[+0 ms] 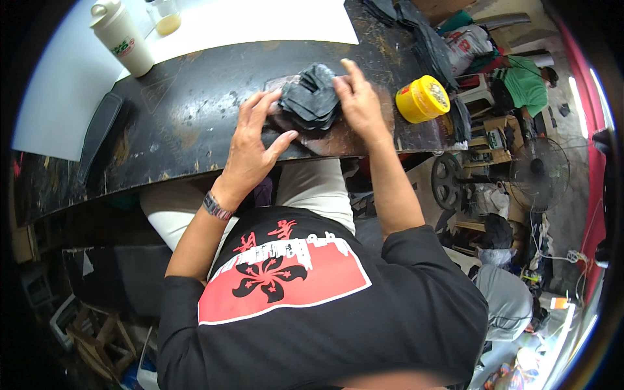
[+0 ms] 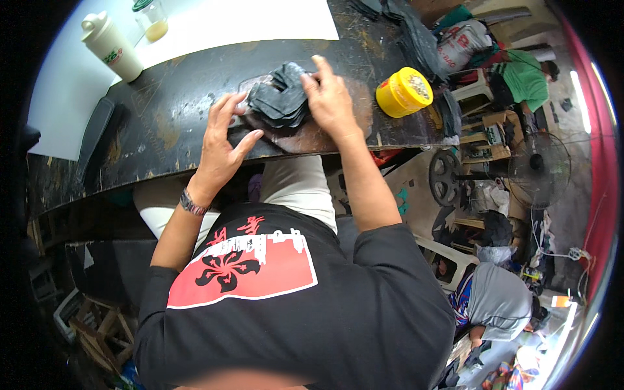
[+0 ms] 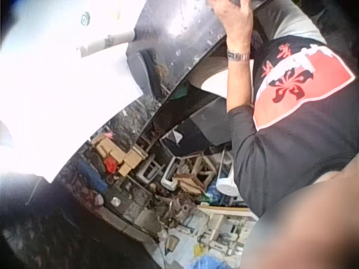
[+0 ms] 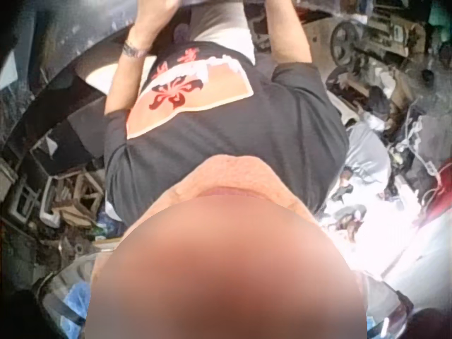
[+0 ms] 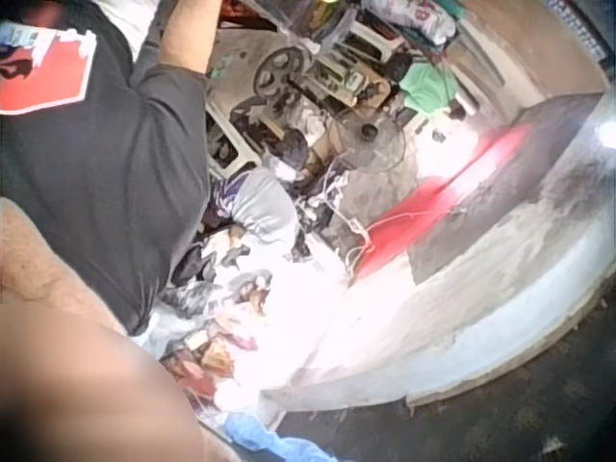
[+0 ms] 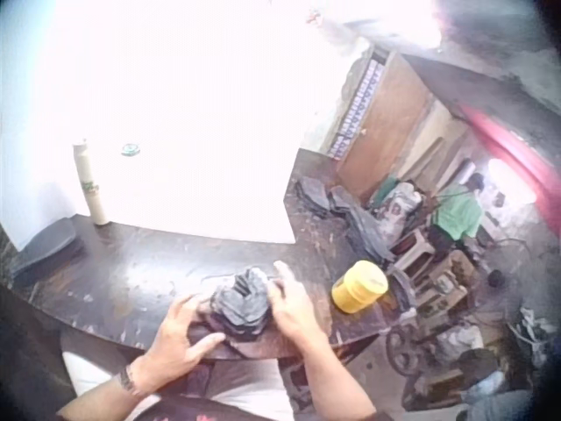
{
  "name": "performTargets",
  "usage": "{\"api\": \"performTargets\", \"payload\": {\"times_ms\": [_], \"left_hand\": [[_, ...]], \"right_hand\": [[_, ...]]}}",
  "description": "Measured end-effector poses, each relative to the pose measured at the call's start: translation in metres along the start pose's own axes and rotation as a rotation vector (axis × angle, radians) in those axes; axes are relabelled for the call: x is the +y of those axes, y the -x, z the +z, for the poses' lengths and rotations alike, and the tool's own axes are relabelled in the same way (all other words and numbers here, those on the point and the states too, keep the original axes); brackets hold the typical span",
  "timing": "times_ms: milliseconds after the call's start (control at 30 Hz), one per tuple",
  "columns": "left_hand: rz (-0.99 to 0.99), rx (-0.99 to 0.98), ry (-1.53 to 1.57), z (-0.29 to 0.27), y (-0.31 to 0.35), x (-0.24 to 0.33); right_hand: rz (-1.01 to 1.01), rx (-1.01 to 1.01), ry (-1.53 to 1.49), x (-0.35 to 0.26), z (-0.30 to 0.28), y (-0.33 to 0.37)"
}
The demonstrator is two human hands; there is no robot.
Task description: The person applies adhesive from a yellow container to black shoe insole pieces on a workbench, then presses them onto a larger insole base. The person handles multiple insole pieces one at a time, aligning and smoothing each piece after application.
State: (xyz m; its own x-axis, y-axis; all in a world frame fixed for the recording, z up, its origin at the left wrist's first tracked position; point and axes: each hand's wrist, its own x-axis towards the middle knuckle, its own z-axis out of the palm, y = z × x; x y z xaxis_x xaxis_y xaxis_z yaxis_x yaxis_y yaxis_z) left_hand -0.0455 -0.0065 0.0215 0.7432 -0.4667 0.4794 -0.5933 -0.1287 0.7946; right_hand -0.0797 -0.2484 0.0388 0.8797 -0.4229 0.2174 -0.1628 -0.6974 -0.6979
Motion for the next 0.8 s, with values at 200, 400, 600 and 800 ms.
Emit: {"api": "performTargets", "payload": {"times_ms": [200,400,600,800], "left_hand": [[0.003,-0.091,-0.009,0.003,0.007,-0.008],[0.075,-0.086,-0.160,0.000,0.011,-0.012],[0.055,-0.092,-0.173,0.001,0.014,-0.013],[0.066,-0.095,-0.165,0.000,0.014,-0.015]], "right_hand": [[-0.031,-0.020,-0.003,0.001,0.008,0.002],[0.014,-0.121,-0.136,0.008,0.002,-0.012],[0.145,-0.228,-0.304,0.002,-0.006,-0.025],[0.383,-0.380,-0.518,0.001,-0.024,-0.035]]}}
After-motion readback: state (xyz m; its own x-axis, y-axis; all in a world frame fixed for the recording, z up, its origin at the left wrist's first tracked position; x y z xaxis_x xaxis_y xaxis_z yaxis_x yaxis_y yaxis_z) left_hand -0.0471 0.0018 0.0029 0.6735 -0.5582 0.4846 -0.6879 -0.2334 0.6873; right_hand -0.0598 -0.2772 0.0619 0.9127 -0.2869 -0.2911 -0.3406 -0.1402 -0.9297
